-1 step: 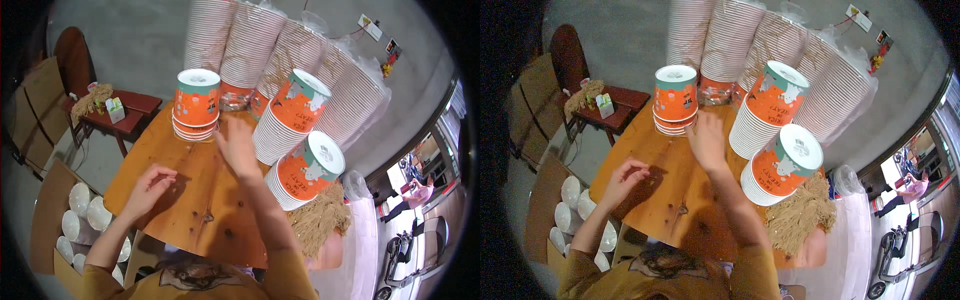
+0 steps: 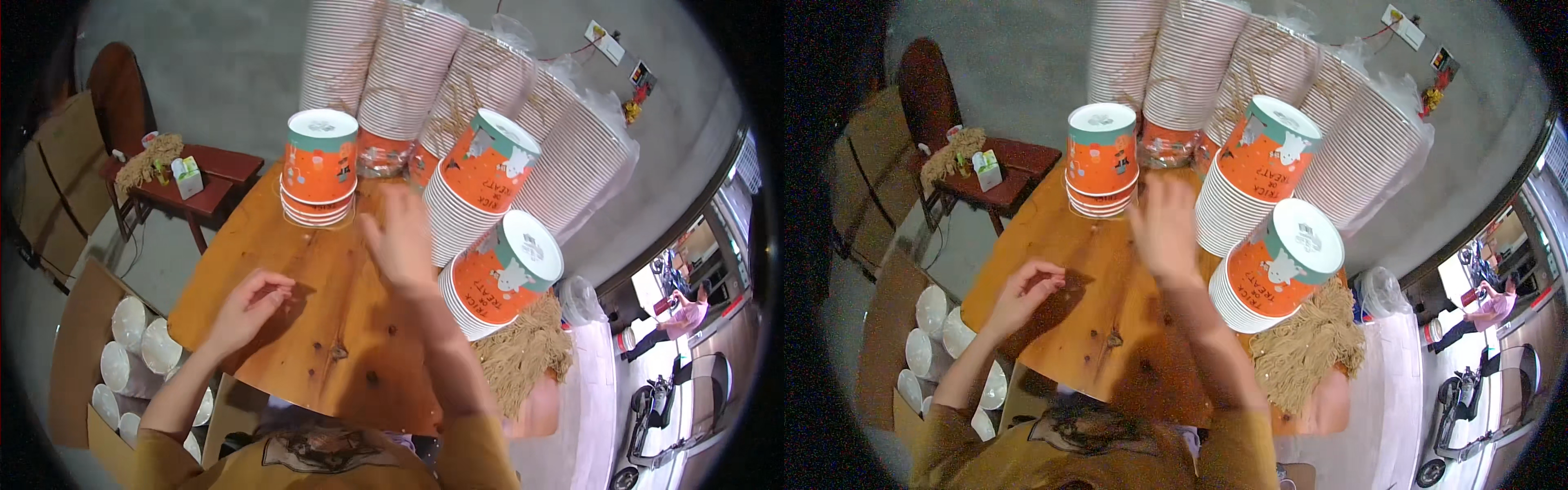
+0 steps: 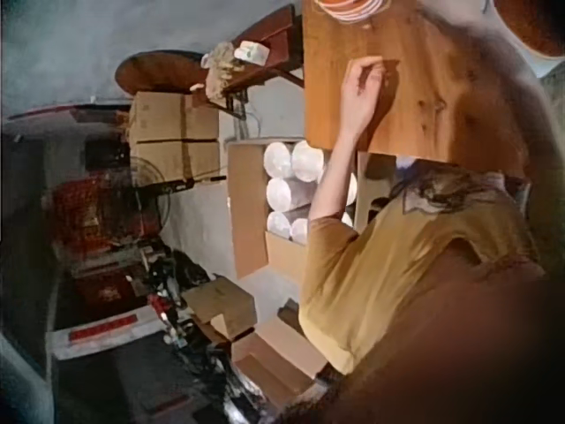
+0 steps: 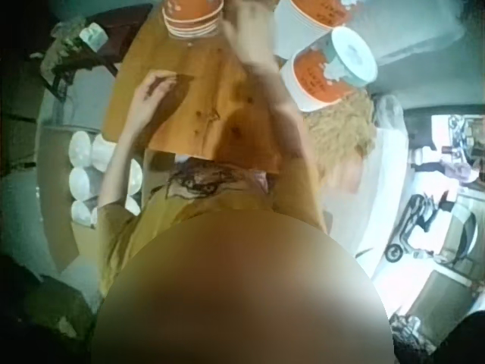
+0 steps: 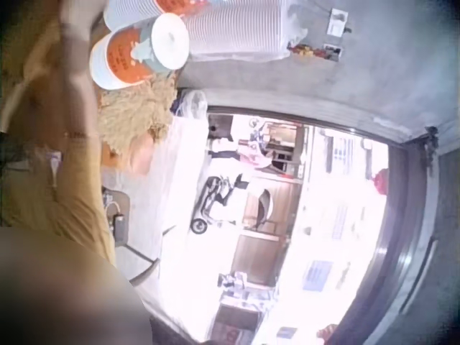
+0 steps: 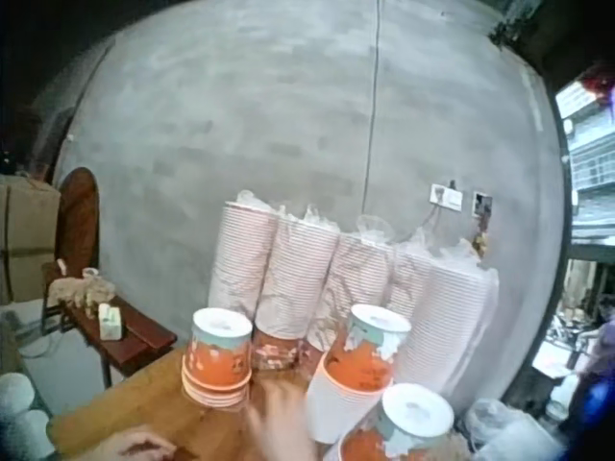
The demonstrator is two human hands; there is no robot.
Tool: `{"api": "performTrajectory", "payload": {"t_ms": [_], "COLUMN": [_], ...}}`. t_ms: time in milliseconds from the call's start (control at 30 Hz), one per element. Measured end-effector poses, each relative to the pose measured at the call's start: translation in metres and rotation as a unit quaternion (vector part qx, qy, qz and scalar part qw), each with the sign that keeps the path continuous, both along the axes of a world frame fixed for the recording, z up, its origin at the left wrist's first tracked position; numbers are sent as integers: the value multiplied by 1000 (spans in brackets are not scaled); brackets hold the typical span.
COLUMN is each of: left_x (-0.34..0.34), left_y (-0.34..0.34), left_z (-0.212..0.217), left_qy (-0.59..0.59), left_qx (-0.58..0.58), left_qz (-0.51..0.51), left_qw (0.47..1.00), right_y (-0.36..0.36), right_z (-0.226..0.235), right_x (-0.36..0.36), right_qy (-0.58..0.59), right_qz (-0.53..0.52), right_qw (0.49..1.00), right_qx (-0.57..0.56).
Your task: The person is attaching string handles to paper buckets by threading the string through pre-punched holes and tying knots.
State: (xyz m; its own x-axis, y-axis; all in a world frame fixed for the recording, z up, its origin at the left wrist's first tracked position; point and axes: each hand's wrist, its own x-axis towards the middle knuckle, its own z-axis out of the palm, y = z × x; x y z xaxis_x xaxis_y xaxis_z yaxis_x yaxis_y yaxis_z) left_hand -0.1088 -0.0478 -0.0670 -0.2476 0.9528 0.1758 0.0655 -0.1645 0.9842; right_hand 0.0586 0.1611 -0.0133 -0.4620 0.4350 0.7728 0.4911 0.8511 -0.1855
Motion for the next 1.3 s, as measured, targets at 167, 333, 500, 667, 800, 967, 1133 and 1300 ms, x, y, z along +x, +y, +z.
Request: {"api": "performTrajectory", "payload": {"t_ms": [167,333,500,667,800,967,1133,1300], "left_x": [38,130,192,198,199,185,175,179], "left_y": [29,89,130,140,139,141,131,72], "left_z": [-23,-37,-49,-61,-62,-46,-15,46], "left_qy": [68,207,339,348,305,360,232,196], "left_qx": [7,171,272,341,313,264,255,377], "left_qz": [-73,-142,-101,-56,-66,-82,-90,-163], "left_qw": [995,953,895,871,897,891,934,891], "right_y": [-23,-13,-13,-10,-8,-17,-72,-120], "right_z": [52,54,64,72,84,119,134,82], "right_x": [122,169,168,176,182,194,203,206], "right_qy": [-67,-31,5,49,86,151,261,430], "right_qz": [-255,-190,-148,-132,-111,-99,1,119], "right_qw": [959,979,989,990,989,980,952,894], "right_qx": [105,68,-5,-2,38,80,161,36]}}
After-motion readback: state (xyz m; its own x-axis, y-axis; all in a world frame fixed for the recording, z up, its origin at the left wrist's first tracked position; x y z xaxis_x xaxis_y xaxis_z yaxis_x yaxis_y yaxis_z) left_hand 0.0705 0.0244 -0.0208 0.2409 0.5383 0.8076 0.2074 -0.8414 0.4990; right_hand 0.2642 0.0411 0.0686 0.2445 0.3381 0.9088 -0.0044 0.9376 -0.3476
